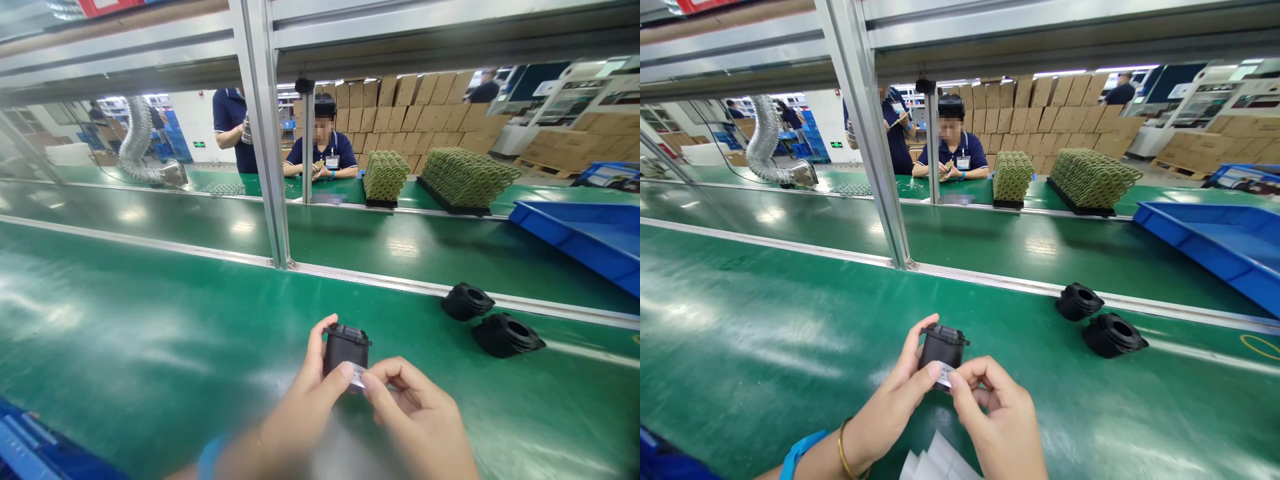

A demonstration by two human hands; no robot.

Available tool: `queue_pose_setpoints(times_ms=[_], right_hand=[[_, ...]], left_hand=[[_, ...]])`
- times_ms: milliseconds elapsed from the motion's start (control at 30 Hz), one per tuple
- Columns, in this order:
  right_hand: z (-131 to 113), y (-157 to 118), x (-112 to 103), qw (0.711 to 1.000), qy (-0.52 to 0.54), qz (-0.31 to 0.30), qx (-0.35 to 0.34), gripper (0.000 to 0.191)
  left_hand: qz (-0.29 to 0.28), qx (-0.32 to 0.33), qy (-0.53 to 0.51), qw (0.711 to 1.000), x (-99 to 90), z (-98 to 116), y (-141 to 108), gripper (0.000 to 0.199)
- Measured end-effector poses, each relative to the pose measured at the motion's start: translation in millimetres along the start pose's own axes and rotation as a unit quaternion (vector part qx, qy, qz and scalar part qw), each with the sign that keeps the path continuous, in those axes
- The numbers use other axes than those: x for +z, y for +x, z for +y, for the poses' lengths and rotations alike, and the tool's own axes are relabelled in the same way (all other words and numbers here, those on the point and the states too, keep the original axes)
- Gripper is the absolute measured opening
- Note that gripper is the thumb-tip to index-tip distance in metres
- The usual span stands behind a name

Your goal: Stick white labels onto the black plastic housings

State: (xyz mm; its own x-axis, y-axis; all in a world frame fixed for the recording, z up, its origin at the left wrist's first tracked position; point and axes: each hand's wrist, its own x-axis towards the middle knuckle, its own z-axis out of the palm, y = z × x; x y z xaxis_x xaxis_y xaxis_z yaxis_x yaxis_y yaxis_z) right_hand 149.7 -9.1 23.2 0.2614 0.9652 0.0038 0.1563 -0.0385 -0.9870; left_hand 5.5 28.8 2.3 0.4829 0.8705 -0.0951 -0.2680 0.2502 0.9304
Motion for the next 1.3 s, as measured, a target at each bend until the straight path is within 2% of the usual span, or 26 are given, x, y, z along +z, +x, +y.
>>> queue_pose_setpoints(times_ms=[267,400,467,567,667,733,800,900,1100,1200,1300], right_hand=[[-0.5,-1.3,-2.8,1.000,-0.006,-0.011,0.004,0.028],[8.3,4.8,-12.1,1.000,0.019,0.022,0.005,0.032],[15.4,10.5,-17.3,0.999,0.009,0.031,-0.028,0.032],[23.3,16.8,-20.4,0.993,-0.042,-0.012,-0.108,0.031],[25.6,18.2,-17.5,0.968,-0.137,-0.063,-0.202,0.057],[26.6,18.3,-14.6,0.945,-0.192,-0.070,-0.255,0.070],[28.8,18.9,-12.2,0.928,-0.213,-0.070,-0.298,0.069],[35.2,20.0,-9.5,0.917,-0.202,-0.077,-0.336,0.064],[47.2,22.8,-6.1,0.921,-0.183,-0.069,-0.337,0.060],[47.5,25.9,-6.7,0.933,-0.162,-0.079,-0.311,0.059],[45.2,29.3,-7.5,0.941,-0.139,-0.083,-0.297,0.060]], left_hand=[[0.033,0.018,0.046,0.998,3.9,3.3,-1.8,0.065],[0.079,0.054,0.032,0.995,-0.1,3.7,0.9,0.062],[0.084,0.063,-0.012,0.994,-2.1,5.0,3.1,0.059],[0.065,0.057,-0.061,0.994,-2.0,8.5,4.7,0.058],[0.048,0.049,-0.069,0.995,0.1,11.8,3.2,0.059],[0.035,0.047,-0.066,0.996,0.8,12.9,1.3,0.061],[0.018,0.043,-0.057,0.997,1.0,13.0,-0.5,0.061],[0.005,0.031,-0.041,0.999,2.1,12.4,-1.1,0.063],[0.053,0.004,-0.021,0.998,1.6,4.4,6.9,0.073],[0.007,0.012,-0.069,0.998,-2.8,-1.7,12.1,0.084],[-0.045,0.026,-0.187,0.981,-4.6,-3.2,16.0,0.062]])
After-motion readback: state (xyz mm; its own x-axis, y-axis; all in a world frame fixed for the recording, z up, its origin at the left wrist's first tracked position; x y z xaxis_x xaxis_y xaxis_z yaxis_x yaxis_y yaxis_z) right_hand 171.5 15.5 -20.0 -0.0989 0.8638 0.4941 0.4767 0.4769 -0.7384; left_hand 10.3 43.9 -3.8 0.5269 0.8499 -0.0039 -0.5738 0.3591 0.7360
